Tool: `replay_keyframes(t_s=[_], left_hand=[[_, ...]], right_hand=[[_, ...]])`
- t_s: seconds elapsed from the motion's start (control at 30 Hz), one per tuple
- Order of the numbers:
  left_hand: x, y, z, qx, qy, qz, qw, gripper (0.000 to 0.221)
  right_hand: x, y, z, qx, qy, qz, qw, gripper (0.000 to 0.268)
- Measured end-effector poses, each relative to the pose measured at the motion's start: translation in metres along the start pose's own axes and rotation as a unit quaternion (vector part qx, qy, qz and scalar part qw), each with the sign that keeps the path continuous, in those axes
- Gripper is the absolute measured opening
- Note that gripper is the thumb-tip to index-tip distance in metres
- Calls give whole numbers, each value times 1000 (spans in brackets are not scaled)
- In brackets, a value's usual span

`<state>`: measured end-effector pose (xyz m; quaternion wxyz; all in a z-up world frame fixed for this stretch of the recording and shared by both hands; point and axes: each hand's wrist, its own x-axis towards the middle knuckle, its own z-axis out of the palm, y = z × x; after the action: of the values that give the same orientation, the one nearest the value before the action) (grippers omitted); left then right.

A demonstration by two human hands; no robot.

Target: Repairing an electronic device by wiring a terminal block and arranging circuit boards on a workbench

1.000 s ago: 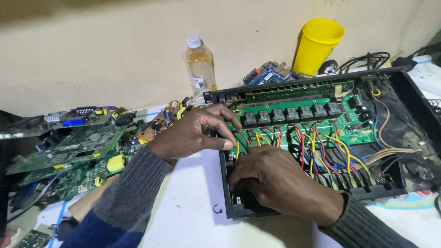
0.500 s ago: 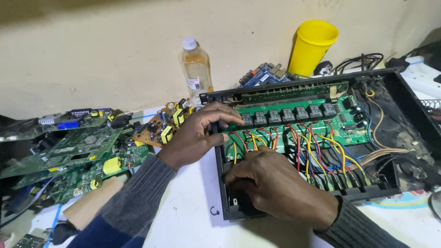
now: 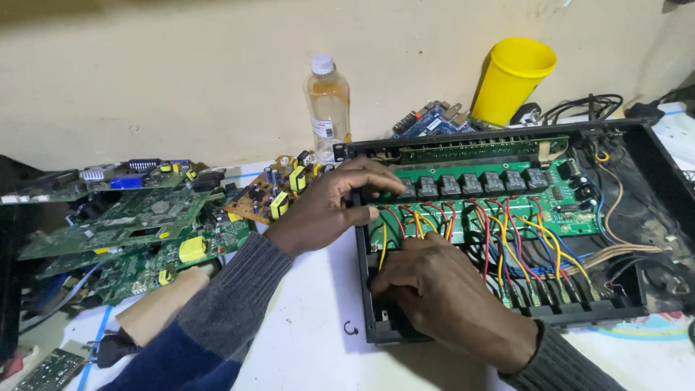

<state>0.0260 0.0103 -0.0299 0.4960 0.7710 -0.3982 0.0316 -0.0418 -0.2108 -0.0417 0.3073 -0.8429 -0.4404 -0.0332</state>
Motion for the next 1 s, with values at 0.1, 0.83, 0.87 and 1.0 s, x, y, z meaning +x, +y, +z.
replay_keyframes(t_s=[0.1, 0.83, 0.87, 1.0], left_hand=[[0, -2, 0, -7, 4, 17, 1000, 35], [-1, 2, -6, 18, -45, 1, 999, 25], [-1, 4, -6, 14, -45, -9, 999, 23], [-2, 2, -5, 17, -46, -29, 998, 21]], right_hand=[[0, -5, -3, 23, -2, 46, 999, 28], [9, -25, -22, 192, 117, 163, 961, 41], [8, -24, -26, 201, 99, 170, 960, 28], [4, -11, -37, 193, 9, 143, 971, 22]])
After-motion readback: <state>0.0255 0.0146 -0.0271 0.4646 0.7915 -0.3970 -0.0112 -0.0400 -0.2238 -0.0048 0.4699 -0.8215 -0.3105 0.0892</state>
